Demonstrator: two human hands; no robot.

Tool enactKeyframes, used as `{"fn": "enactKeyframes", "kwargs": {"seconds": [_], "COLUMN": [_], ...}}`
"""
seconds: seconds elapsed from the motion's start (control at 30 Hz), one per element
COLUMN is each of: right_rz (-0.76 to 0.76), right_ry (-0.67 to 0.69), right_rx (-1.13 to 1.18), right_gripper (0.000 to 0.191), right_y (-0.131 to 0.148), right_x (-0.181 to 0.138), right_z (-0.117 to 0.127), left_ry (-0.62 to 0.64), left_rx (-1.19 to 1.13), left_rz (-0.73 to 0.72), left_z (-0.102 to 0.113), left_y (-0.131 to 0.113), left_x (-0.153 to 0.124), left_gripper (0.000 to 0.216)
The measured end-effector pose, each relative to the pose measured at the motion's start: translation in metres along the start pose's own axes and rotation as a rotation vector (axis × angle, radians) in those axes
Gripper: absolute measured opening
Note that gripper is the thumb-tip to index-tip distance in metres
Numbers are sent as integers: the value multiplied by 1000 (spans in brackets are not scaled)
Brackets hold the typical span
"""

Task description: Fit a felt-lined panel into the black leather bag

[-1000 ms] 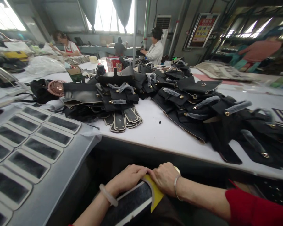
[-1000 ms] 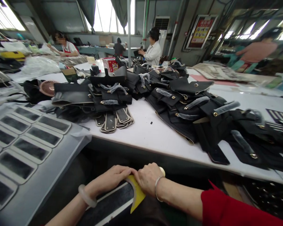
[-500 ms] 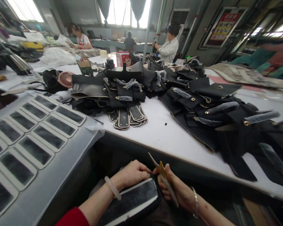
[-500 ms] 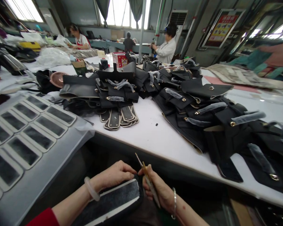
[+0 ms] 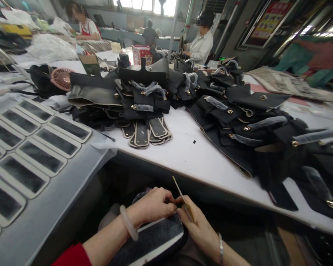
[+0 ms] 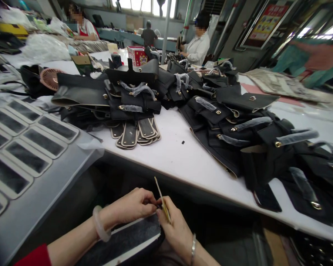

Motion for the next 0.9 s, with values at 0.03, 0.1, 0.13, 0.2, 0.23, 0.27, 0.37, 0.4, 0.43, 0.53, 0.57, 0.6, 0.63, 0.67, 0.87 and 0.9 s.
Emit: {"fn": "enactKeyframes", "kwargs": {"seconds": [0.03, 0.1, 0.13, 0.2, 0.23, 0.27, 0.37, 0.4, 0.43, 0.53, 0.57, 0.6, 0.63, 0.67, 0.87, 0.9], "right_rz": [29, 64, 76, 80, 74, 58, -22, -50, -76, -110, -112, -111, -108, -105, -41, -30], "right_ry": [10, 7, -5, -39, -53, -56, -52, -50, -49, -57, -61, -65, -66, -62, -28, -11], "right_rx": [-61, -114, -125, -137, -135, -111, 33, 80, 114, 157, 167, 173, 173, 167, -135, -237], "right_gripper": [30, 25, 23, 23, 24, 27, 39, 44, 48, 55, 56, 56, 55, 55, 56, 57], "right_y": [6, 14, 17, 16, 13, 8, -10, -16, -21, -29, -30, -30, -29, -29, -19, -16], "right_x": [-2, -5, -6, -6, -6, -5, -1, 1, 2, 8, 10, 11, 13, 15, 23, 27], "right_z": [-3, -6, -7, -7, -7, -6, -2, 0, 1, 3, 3, 2, 2, 0, 12, 17], "left_ry": [1, 3, 1, -4, -5, -5, -5, -13, -29, -152, -215, -287, -364, -473, -988, -1012], "left_rx": [15, 37, 47, 61, 67, 70, 67, 58, 46, 13, -2, -29, -64, -156, -762, -811], "left_rz": [-11, -31, -39, -51, -56, -60, -69, -75, -83, -98, -89, -72, -43, -6, 116, 86], "left_z": [0, 1, 1, 1, 1, 1, 3, 6, 11, 36, 46, 55, 63, 69, 25, 13], "left_y": [-2, -5, -5, -3, -2, -2, -3, -5, -7, -6, -1, 6, 17, 30, 98, 101], "left_x": [0, 0, 1, 2, 2, 1, -5, -10, -16, -48, -64, -82, -102, -124, -233, -238], "left_gripper": [26, 25, 25, 24, 24, 25, 25, 26, 27, 35, 38, 41, 43, 43, 53, 55]}}
Point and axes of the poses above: each hand's wrist, its own x-axis towards the middle knuckle, its own z-axis out of the back of the hand, y = z × x, the point moved 10 cm from there along x, towards the middle knuckle, and after that the axes turned 13 degrees about -z, right-handed, at the moved point
